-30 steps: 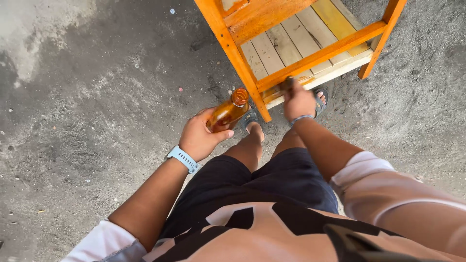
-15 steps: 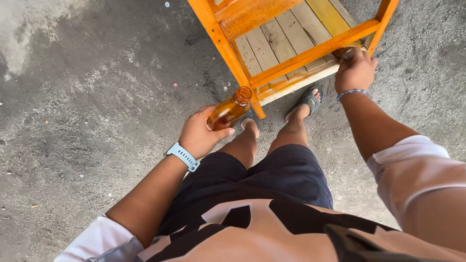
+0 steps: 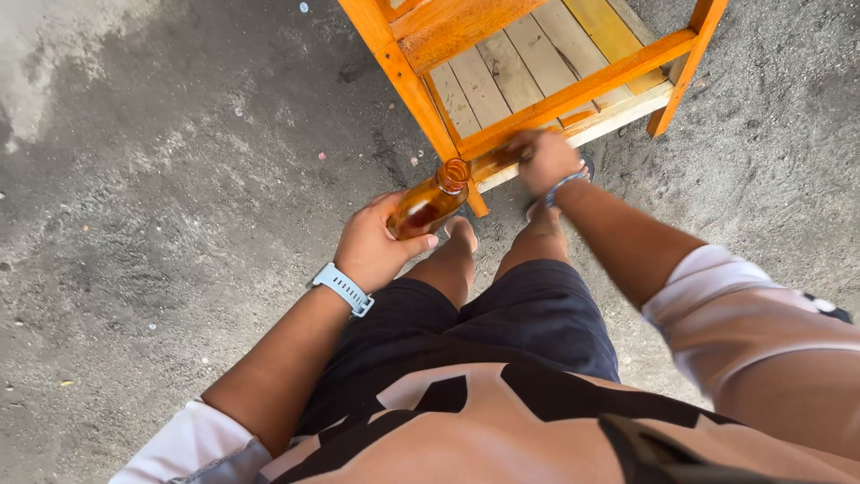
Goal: Applying a wood finish or paint to a multi-tiered wooden shelf using a brush and a bottle of finish.
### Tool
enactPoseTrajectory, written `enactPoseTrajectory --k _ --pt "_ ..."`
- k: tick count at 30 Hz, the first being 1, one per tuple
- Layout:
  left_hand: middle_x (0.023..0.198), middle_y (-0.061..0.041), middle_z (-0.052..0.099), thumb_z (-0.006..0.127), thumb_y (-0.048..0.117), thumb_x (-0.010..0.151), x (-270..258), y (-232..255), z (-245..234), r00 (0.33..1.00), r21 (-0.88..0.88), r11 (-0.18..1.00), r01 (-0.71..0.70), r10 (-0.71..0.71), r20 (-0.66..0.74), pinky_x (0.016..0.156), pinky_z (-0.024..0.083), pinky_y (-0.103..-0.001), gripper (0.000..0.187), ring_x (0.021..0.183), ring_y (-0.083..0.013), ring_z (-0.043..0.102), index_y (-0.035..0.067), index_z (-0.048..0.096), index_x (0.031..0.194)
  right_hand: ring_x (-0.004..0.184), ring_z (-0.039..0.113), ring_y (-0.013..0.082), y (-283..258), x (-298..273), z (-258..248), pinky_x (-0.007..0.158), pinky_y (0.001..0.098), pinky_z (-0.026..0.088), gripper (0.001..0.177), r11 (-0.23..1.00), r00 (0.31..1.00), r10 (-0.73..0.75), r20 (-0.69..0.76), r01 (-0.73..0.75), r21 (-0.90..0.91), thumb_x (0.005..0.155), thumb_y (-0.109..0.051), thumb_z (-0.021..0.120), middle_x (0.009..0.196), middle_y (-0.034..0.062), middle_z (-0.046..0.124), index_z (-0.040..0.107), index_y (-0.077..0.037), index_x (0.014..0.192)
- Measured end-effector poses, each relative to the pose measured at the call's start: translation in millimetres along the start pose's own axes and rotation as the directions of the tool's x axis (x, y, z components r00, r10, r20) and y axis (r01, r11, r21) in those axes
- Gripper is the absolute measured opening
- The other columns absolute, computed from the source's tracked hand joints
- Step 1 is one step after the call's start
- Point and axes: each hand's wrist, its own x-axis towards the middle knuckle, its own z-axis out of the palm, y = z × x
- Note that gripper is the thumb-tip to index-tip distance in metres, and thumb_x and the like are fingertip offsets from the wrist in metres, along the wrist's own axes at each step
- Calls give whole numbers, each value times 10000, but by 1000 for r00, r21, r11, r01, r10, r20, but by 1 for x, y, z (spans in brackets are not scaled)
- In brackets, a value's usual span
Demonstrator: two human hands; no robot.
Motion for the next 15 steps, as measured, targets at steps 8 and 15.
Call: enactPoseTrajectory --k 8,15 --pt "1138 -91 743 875 223 721 -4 -12 -4 1000 -68 998 3 -4 -24 910 563 -349 562 1034 -230 745 66 685 1226 913 723 319 52 15 -40 817 419 583 296 998 986 -6 -169 -4 -59 798 -24 705 985 88 767 811 -228 985" --pt "1121 -102 738 868 249 721 -7 -9 -6 1000 -45 999 1 -2 -11 849 589 -355 547 975 -237 755 66 685 1203 894 712 341 -45 -20 35 818 423 586 331 979 978 -203 -55 204 14 674 -1 705 992 57 770 811 -216 902"
